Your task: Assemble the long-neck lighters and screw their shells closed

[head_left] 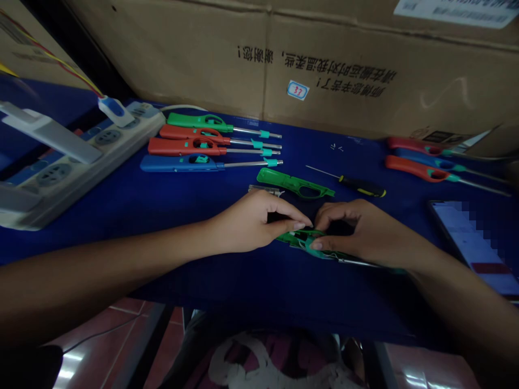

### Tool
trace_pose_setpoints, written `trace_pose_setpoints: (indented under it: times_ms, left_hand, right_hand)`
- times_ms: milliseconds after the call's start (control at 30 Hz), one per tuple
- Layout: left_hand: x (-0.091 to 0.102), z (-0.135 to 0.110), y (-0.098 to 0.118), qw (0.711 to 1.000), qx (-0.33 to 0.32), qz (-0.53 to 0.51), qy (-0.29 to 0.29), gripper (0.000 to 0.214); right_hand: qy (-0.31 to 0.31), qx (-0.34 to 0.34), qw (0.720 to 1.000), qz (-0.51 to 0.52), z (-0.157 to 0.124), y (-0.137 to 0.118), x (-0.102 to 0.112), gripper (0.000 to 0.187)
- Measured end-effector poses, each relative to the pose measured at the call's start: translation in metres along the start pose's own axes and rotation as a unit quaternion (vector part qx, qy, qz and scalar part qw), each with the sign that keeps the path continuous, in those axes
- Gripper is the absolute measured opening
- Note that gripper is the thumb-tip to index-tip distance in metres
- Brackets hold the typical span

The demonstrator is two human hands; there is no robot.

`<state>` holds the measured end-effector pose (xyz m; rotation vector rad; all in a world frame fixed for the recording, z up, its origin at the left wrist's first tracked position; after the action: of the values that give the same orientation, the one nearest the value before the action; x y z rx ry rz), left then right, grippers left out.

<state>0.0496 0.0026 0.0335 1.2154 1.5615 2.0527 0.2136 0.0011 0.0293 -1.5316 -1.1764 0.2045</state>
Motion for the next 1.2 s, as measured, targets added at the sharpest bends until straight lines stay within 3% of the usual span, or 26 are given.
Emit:
trace_pose_setpoints:
  times_ms: [200, 533, 667, 800, 1200]
  left_hand:
    - [0.002, 0.0, 0.0, 1.0, -0.017, 0.015, 0.001, 0.018]
    - [0.005, -0.002, 0.007, 0.995, -0.049, 0.077, 0.038, 0.016]
    - [0.005, -0.002, 0.004, 0.994, -0.062, 0.082, 0.041, 0.016]
    - [0.008, -0.003, 0.0, 0.994, -0.051, 0.074, 0.06, 0.016]
    - [0.008, -0.002, 0.002, 0.995, -0.028, 0.079, 0.056, 0.016]
  right_hand:
    - [0.015, 0.004, 0.999, -0.032, 0.0, -0.004, -0.001, 0.021]
    - [0.093, 0.043, 0.99, -0.095, -0.002, -0.011, 0.003, 0.014]
    - [0.076, 0.019, 0.994, -0.072, -0.006, -0.008, 0.008, 0.018]
    - [0.056, 0.031, 0.991, -0.115, -0.011, -0.011, 0.011, 0.025]
    - [0.075, 0.082, 0.974, -0.199, -0.009, -0.013, 0.007, 0.008]
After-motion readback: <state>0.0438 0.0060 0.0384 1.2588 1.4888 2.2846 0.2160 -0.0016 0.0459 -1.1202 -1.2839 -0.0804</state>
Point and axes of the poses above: each hand's wrist, its own z-axis towards the middle knuckle, its own x-axis out of the back of the hand, y = z × x, the point moved 6 cm from there along z, towards the middle knuckle, and after that the axes turned 10 degrees about -y, right-handed, at the moved point
